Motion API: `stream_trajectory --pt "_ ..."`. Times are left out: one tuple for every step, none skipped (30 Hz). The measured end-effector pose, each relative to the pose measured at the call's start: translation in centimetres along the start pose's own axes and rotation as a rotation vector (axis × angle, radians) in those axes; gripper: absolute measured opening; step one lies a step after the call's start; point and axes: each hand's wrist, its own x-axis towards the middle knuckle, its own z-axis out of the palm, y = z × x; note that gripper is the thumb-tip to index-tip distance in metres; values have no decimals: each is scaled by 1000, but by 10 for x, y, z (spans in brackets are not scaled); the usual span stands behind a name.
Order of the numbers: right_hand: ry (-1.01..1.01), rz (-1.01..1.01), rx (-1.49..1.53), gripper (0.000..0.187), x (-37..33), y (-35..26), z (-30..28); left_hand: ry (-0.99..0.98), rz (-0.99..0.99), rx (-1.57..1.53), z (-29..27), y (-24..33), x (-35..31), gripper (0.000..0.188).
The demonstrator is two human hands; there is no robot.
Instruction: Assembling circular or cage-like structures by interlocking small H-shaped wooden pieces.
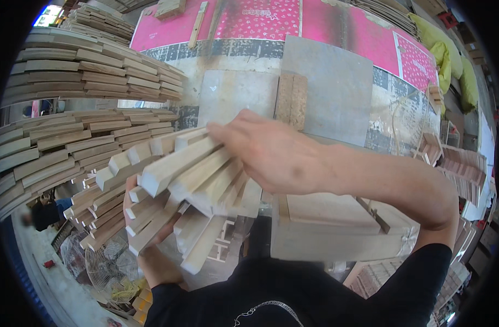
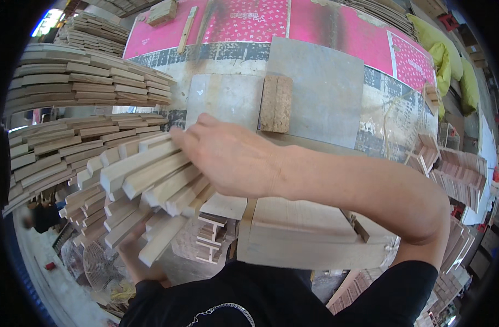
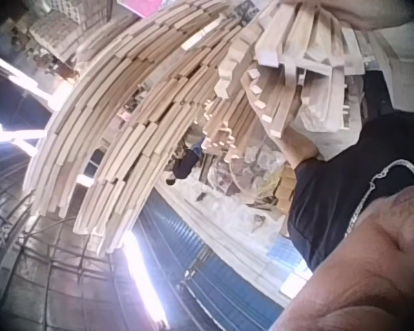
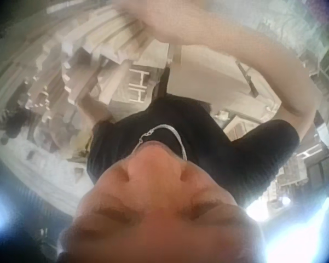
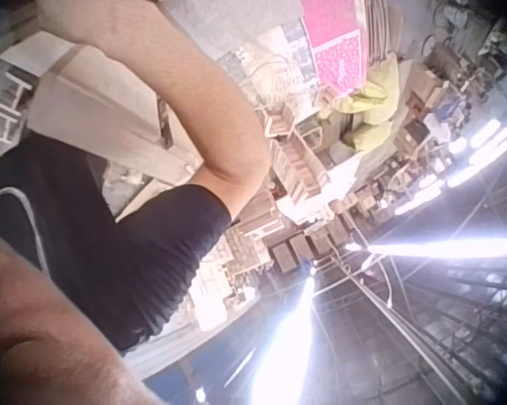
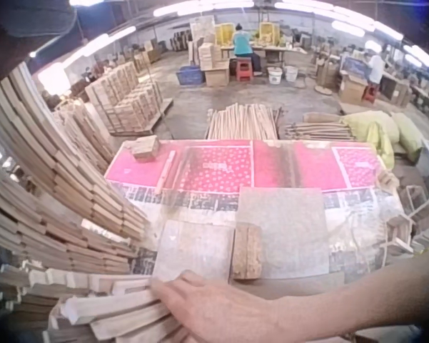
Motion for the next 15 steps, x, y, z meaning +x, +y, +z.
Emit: stream_trajectory --pt "-70 120 34 44 -1 -4 -7 -21 8 17 -1 4 -2 89" --pt "-71 132 33 44 -7 -4 -7 -31 7 11 -3 3 -1 89" --pt "-70 93 3 46 -14 -1 -9 -57 95 175 -5 0 5 87" --pt "-72 54 -23 49 -19 -2 -9 -81 180 338 -7 -5 7 85" --pt "-76 60 -26 49 -22 -5 -9 -18 281 403 -5 -13 5 83" --pt "-120 64 5 51 -24 -7 -8 -20 281 395 -2 -7 7 83" --pt "-164 72 31 54 -28 -10 -8 -5 169 174 5 4 12 82" --pt "-168 80 23 54 -31 -15 -6 10 54 -46 9 14 14 81" --pt "-176 142 9 64 -29 -21 -5 26 191 178 6 21 12 79" --pt "-184 201 -4 74 -29 -27 -3 35 198 171 7 16 11 79" --pt "-188 194 -15 74 -29 -32 -1 8 253 71 9 5 12 80" --pt "-152 222 -16 78 -30 -36 2 -23 312 -33 8 -2 14 81" --pt "-118 248 -15 82 -30 -40 5 -54 385 24 1 -4 14 82" --pt "-123 244 -29 82 -28 -41 7 -44 391 14 -2 -6 15 82" --pt "-73 252 -38 83 -26 -41 9 -50 430 21 -3 -10 18 82"
